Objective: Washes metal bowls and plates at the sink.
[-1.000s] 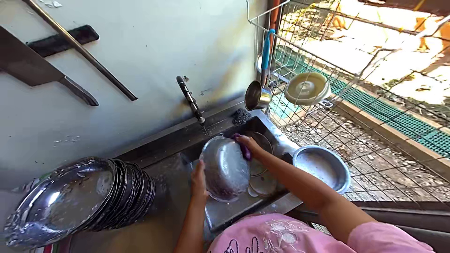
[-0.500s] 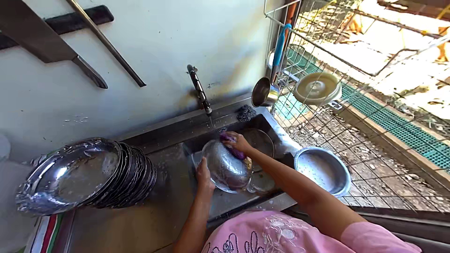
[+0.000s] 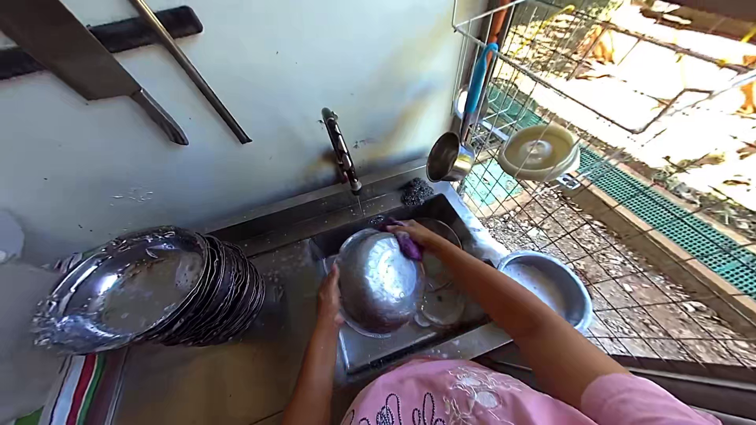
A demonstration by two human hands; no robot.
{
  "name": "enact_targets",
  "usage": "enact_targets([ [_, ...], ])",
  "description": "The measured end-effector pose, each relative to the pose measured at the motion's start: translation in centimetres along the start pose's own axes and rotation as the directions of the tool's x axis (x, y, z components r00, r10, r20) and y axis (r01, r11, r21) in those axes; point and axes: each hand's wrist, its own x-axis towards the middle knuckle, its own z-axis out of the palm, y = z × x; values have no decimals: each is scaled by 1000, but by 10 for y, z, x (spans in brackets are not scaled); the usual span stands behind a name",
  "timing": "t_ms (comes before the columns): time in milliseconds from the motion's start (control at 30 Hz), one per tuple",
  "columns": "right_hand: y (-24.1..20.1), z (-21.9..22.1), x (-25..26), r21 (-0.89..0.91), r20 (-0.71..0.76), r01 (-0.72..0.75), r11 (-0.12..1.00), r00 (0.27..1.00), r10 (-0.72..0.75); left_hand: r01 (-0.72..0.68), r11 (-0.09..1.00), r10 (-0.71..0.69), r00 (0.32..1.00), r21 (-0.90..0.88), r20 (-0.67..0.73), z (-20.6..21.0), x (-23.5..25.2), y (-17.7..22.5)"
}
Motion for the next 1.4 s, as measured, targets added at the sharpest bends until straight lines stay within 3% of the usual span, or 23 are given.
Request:
enact_targets([
  [67,13,2,-12,199,-208,81,977,977,-39,-142,990,143,987,21,-73,-10,21,-13],
  [133,13,16,-26,143,-461,258,956,872,-167,-229,971,237,955,63,-179,-9,42,-43],
  [200,13,28,-36,-117,-533,419,900,739,-413,-29,997,18,990,-78,-137,1,57,-63],
  [233,14,33,-43,-256,-484,490,833,681,-549,167,970,-168,986,-179,10,3,62,-64],
  [300,15,37,-56,-421,-281,628,655,597,-752,477,821,-378,866,-314,327,3,72,-66],
  [333,13,34,-62,-421,-163,677,604,598,-785,531,777,-387,826,-337,409,3,75,-69],
  [367,7,28,-67,-368,-55,682,632,662,-747,546,765,-372,808,-343,456,3,77,-71],
  [400,0,18,-70,-282,42,610,740,779,-626,544,768,-366,807,-339,464,2,78,-71],
  [467,-22,3,-69,-198,127,167,966,981,-144,501,810,-374,842,-305,390,6,77,-68],
  [500,-30,5,-62,-234,71,-60,970,994,79,458,846,-360,868,-274,341,11,74,-68],
  [567,-26,31,-40,-327,-104,-247,912,969,225,362,897,-285,912,-252,296,28,67,-70],
  [633,4,71,-28,-453,-113,-136,881,989,94,244,937,-162,937,-249,308,46,56,-74],
  [667,20,88,-28,-515,-49,-45,856,999,23,175,951,-97,952,-256,289,53,51,-75],
  [733,36,99,-42,-671,136,56,739,990,48,101,963,-61,985,-249,163,54,50,-77],
  [833,46,55,-64,-882,232,155,445,965,123,159,966,-145,986,-205,80,29,45,-76],
  [933,58,16,-51,-949,107,123,290,992,-71,149,981,-132,982,-124,138,33,29,-85],
  [967,59,19,-42,-948,46,89,306,988,-145,139,984,-120,979,-110,164,43,23,-87],
  [1067,65,62,-31,-814,-36,138,564,957,-287,102,977,-50,965,-190,258,73,12,-88],
  [1133,64,81,-49,-635,141,261,727,964,-223,53,971,-11,984,-233,178,72,21,-85],
  [1167,60,74,-58,-623,294,308,719,944,-149,45,975,-20,993,-218,115,63,28,-82],
  [1233,56,41,-71,-788,438,358,502,898,47,75,974,-57,995,-213,86,36,37,-77],
  [1333,62,-2,-70,-924,227,217,314,974,-4,124,983,-109,987,-134,119,31,27,-84],
  [1400,64,6,-54,-925,86,118,362,991,-103,176,975,-146,967,-132,209,49,14,-88],
])
